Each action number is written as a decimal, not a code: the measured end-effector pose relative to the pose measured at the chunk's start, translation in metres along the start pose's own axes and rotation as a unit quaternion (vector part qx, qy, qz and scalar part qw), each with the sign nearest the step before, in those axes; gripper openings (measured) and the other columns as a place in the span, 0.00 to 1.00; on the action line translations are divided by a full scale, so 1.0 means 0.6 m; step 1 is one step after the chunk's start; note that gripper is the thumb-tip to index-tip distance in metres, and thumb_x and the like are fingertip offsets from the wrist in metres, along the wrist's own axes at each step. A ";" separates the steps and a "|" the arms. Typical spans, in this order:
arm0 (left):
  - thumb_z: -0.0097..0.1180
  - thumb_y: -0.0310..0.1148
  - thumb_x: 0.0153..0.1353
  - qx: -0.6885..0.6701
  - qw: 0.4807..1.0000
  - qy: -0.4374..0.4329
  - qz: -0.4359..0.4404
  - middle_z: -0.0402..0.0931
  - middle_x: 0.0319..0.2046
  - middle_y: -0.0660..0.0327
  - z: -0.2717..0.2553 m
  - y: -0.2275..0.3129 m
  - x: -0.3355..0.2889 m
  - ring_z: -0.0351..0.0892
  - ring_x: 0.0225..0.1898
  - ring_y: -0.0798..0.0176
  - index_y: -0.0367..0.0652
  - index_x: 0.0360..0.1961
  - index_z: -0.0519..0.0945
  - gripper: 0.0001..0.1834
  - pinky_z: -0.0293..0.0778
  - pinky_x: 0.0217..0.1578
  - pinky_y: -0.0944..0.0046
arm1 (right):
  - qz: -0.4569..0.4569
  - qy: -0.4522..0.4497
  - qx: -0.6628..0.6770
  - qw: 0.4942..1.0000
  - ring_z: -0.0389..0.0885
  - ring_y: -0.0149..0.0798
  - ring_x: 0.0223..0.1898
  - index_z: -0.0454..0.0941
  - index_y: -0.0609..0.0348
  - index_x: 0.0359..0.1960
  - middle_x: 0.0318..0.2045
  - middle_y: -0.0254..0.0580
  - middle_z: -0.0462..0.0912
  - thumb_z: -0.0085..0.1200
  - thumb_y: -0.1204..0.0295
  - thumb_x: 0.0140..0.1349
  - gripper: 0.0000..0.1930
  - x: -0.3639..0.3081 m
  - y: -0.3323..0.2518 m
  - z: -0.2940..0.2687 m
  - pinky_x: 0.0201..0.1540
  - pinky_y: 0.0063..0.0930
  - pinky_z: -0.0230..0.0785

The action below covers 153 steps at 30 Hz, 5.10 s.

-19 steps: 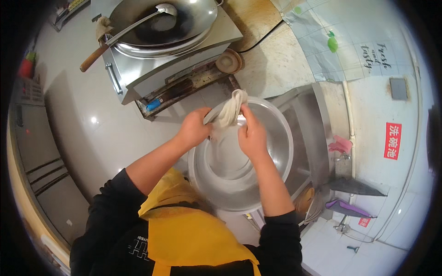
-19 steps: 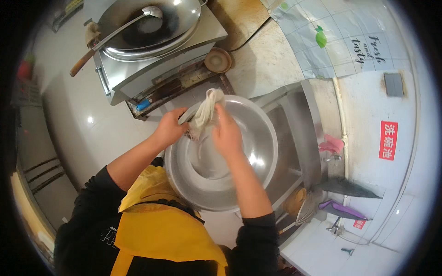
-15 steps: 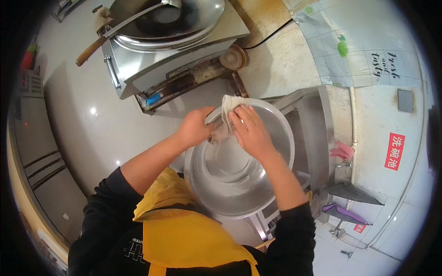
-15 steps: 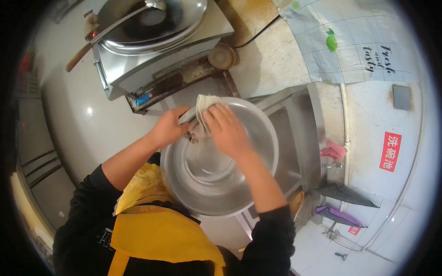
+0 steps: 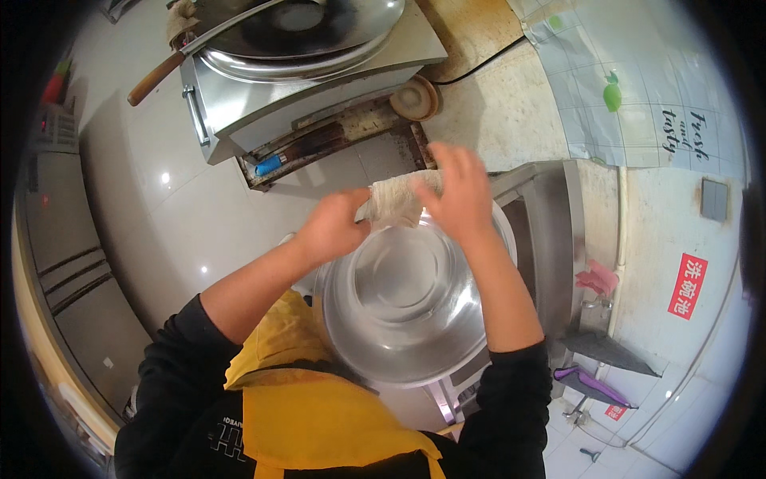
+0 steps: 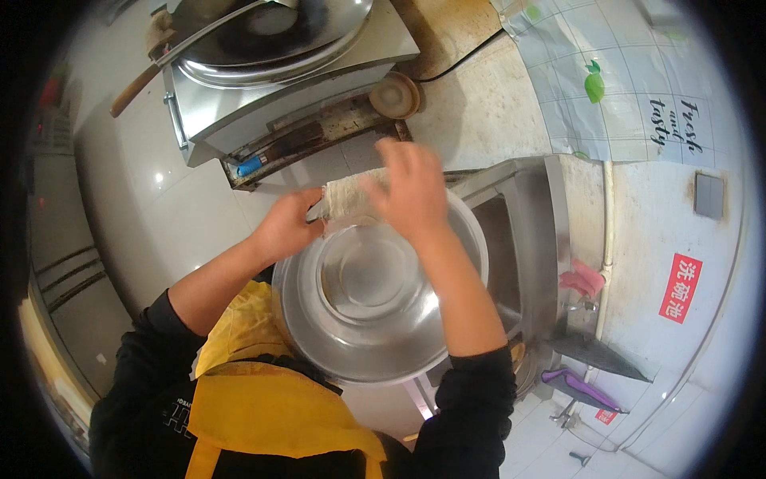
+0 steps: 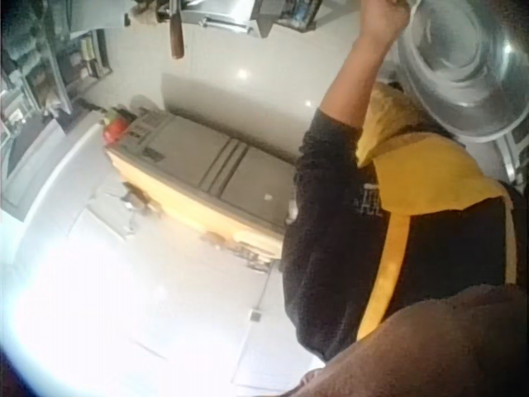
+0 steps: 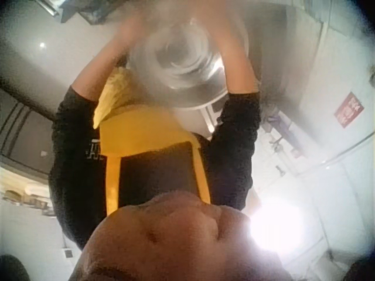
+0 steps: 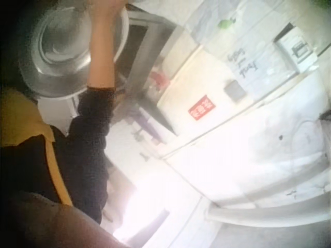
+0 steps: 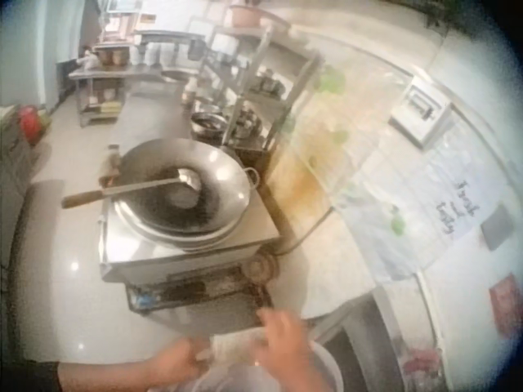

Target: The person pours water from a metal bowl into a sink, then uses a ladle to transfer a yellowish liquid from a large pot into the bowl. The person then wipes the bowl and the surrounding counter with a cloth.

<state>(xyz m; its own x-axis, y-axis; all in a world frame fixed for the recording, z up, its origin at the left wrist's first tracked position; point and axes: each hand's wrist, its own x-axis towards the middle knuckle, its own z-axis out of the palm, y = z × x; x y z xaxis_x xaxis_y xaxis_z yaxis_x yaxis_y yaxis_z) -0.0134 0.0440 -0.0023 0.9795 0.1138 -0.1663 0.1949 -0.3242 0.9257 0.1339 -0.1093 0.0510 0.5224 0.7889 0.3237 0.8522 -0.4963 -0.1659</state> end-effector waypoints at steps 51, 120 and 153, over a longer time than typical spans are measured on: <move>0.61 0.35 0.60 -0.060 0.997 -0.022 -0.037 0.78 0.45 0.49 -0.011 -0.019 -0.104 0.78 0.48 0.57 0.32 0.59 0.68 0.29 0.71 0.52 0.61 | 0.575 -0.023 0.162 0.801 0.82 0.51 0.46 0.75 0.64 0.47 0.43 0.54 0.82 0.64 0.70 0.52 0.21 -0.522 0.060 -0.101 0.51 0.41 0.72; 0.56 0.27 0.60 -0.051 0.992 -0.004 -0.113 0.77 0.44 0.54 -0.012 -0.023 -0.051 0.76 0.43 0.65 0.33 0.54 0.71 0.21 0.71 0.46 0.64 | 0.550 -0.088 0.049 0.829 0.79 0.55 0.48 0.66 0.62 0.55 0.44 0.57 0.80 0.66 0.69 0.50 0.32 -0.419 0.044 -0.101 0.53 0.43 0.70; 0.48 0.43 0.70 -0.041 0.999 0.014 -0.019 0.77 0.52 0.48 -0.011 -0.026 -0.034 0.77 0.53 0.57 0.39 0.64 0.67 0.26 0.68 0.54 0.64 | 0.003 -0.493 -0.103 0.864 0.78 0.48 0.45 0.83 0.54 0.38 0.41 0.46 0.80 0.55 0.70 0.53 0.11 -0.412 -0.036 -0.096 0.51 0.42 0.69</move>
<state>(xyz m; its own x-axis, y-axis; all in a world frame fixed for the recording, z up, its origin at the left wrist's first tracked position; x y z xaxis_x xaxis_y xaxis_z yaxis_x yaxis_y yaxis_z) -0.0368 0.0531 -0.0107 0.9692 0.1517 -0.1939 0.2265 -0.2409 0.9438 -0.0152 -0.3146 0.0283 0.3843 0.6613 -0.6443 0.8791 -0.4751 0.0367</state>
